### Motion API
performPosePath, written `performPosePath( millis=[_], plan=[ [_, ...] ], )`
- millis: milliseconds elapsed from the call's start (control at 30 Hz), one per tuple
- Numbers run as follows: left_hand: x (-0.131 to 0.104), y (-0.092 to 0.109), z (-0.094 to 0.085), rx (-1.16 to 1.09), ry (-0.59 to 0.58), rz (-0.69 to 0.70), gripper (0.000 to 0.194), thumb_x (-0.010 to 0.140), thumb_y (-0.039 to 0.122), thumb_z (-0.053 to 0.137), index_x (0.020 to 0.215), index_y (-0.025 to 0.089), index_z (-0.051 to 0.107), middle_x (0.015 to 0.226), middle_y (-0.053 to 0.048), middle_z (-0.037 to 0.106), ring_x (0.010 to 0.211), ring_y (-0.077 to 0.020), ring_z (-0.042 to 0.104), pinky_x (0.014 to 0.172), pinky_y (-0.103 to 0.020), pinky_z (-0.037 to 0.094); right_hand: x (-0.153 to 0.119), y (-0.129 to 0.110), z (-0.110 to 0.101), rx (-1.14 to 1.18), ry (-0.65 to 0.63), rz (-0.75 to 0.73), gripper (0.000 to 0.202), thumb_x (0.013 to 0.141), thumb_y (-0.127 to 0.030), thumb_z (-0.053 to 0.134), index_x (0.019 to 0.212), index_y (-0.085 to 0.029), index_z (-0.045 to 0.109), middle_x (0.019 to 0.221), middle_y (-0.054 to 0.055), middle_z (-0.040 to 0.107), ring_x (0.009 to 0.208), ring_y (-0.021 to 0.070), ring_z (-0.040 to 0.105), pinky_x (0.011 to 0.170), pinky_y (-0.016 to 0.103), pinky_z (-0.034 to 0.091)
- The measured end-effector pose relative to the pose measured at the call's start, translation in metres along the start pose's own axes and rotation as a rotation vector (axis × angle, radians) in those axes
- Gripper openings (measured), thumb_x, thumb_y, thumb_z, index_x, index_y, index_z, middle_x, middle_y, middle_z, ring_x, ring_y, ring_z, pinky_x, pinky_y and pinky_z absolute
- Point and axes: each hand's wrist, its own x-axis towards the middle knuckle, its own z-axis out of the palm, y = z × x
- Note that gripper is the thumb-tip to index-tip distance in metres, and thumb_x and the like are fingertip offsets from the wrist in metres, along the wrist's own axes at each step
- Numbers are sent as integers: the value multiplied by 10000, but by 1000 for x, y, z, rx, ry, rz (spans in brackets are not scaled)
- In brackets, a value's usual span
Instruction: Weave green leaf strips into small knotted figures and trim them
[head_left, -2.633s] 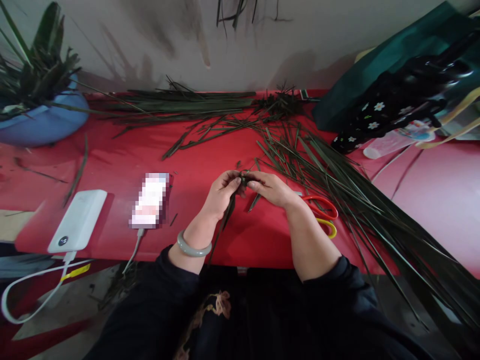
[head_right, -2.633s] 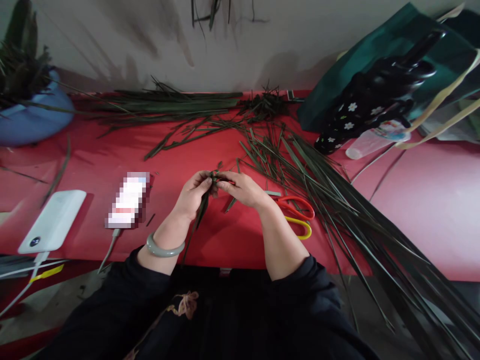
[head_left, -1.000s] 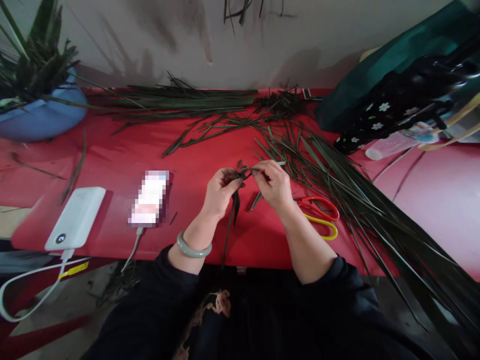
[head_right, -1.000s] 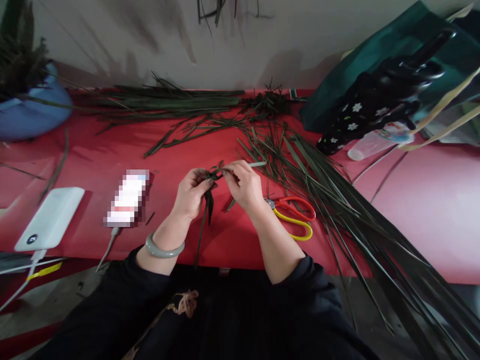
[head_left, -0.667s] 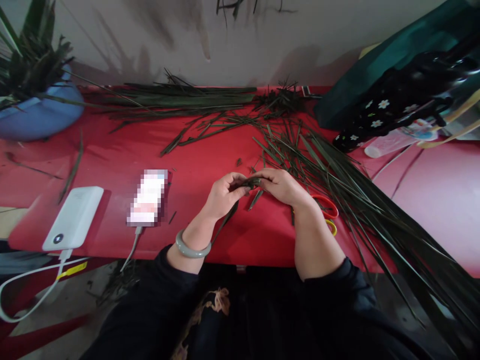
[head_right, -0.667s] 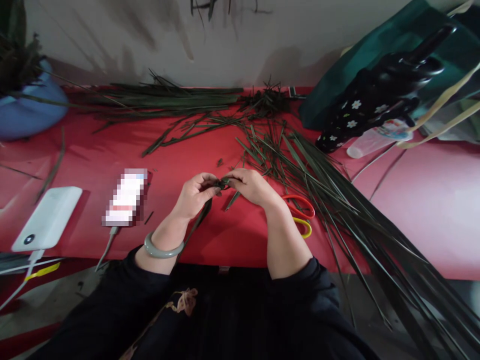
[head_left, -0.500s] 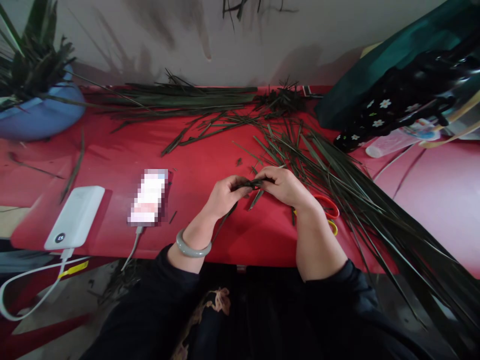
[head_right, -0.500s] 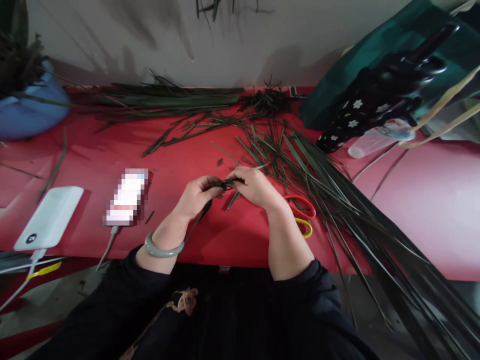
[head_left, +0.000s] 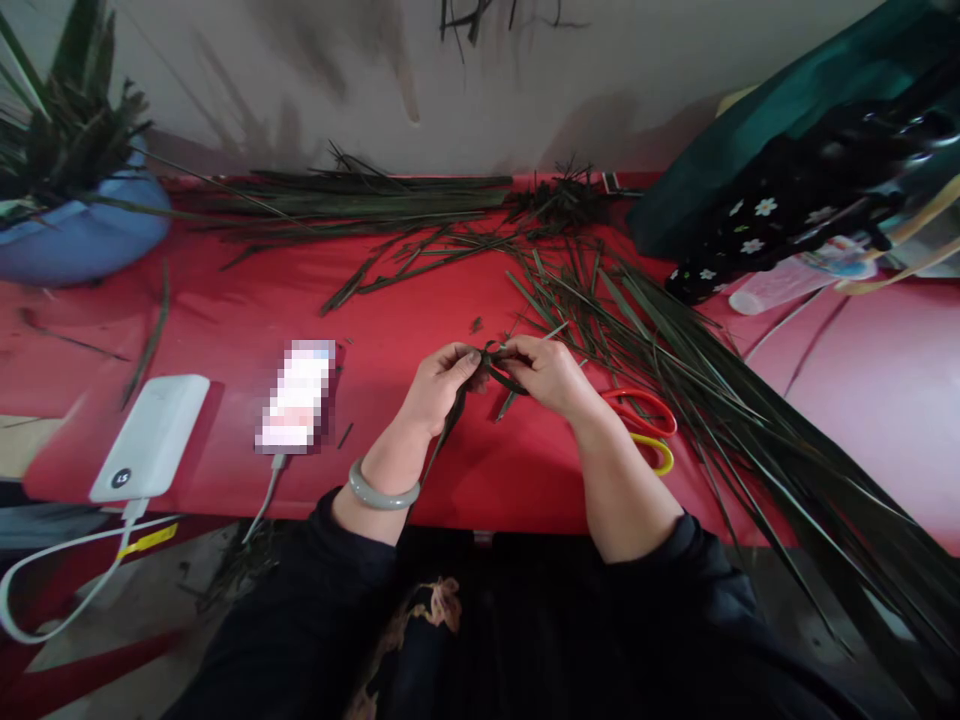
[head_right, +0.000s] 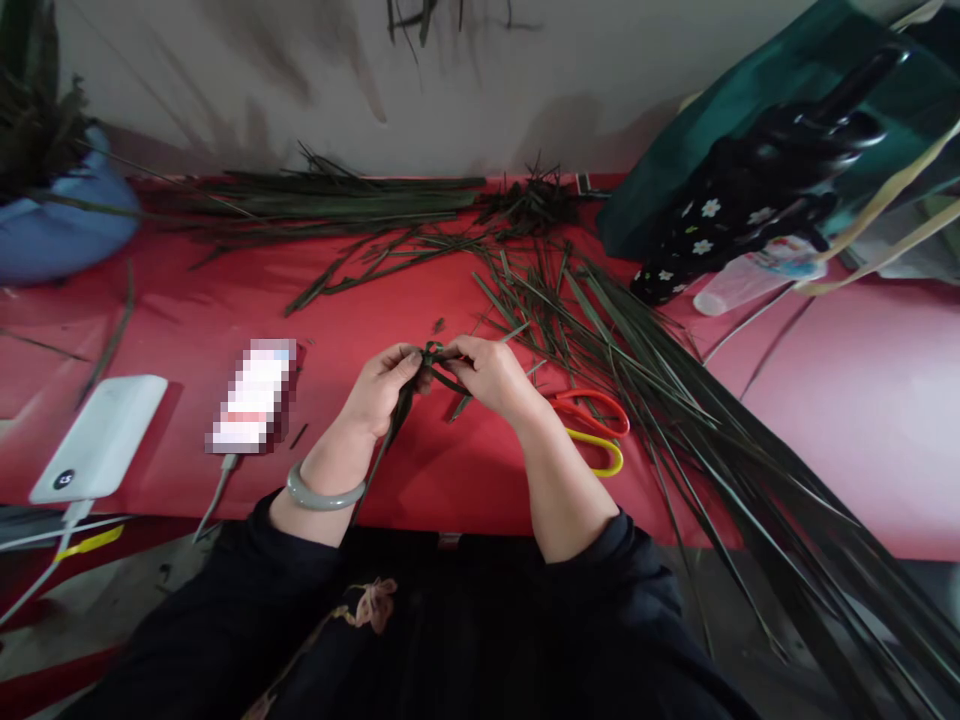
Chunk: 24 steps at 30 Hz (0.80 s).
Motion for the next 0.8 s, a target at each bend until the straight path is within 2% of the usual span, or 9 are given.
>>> performPosePath(
  millis=[133, 233, 367, 467, 600, 700, 800],
  plan=[
    [0, 1, 0, 46, 34, 19, 332, 629, 425, 752, 737, 143, 615, 557, 15, 601, 497, -81, 545, 503, -207, 446, -2, -7, -5, 49, -73, 47, 192, 809, -284, 547, 849, -152, 682, 698, 17, 660, 630, 119, 571, 598, 228, 401],
    [1, -2, 0, 95, 56, 66, 292, 665, 402, 726, 755, 145, 621, 578, 14, 607, 509, -81, 553, 522, -211, 456, -3, -7, -5, 35, -73, 56, 255, 741, -358, 648, 900, -161, 680, 726, 18, 668, 640, 127, 573, 601, 234, 400],
    [1, -6, 0, 157, 59, 97, 248, 720, 382, 680, 767, 146, 620, 588, 14, 605, 524, -82, 560, 554, -218, 466, -3, 0, -2, -108, -14, 79, 146, 778, -267, 593, 863, -196, 688, 725, 17, 675, 660, 141, 596, 624, 249, 404],
    [1, -6, 0, 235, 23, 94, 241, 744, 381, 656, 769, 144, 623, 625, -1, 624, 591, -94, 587, 625, -230, 478, -3, 6, -2, -160, 15, 58, 152, 798, -214, 544, 838, -213, 691, 764, 24, 692, 709, 158, 626, 647, 257, 419],
    [-2, -3, 1, 394, 5, 169, 264, 687, 343, 719, 850, 155, 631, 785, -30, 674, 746, -127, 621, 721, -252, 484, -2, 11, -2, -235, -16, -15, 165, 785, -170, 543, 846, -218, 689, 804, 33, 711, 751, 174, 648, 668, 260, 434],
    [-5, 0, 4, 516, -15, 223, 309, 626, 293, 769, 869, 168, 625, 801, -28, 676, 743, -137, 617, 697, -256, 484, -2, 12, 1, -300, -55, -66, 183, 768, -126, 536, 826, -214, 685, 786, 32, 709, 739, 170, 645, 653, 254, 432],
    [-7, 0, 4, 564, 8, 249, 242, 658, 281, 740, 834, 167, 618, 754, -14, 662, 690, -123, 600, 664, -249, 476, -1, 12, 3, -293, -49, -103, 189, 776, -118, 524, 837, -210, 678, 781, 27, 703, 732, 162, 642, 649, 252, 441]
  ],
)
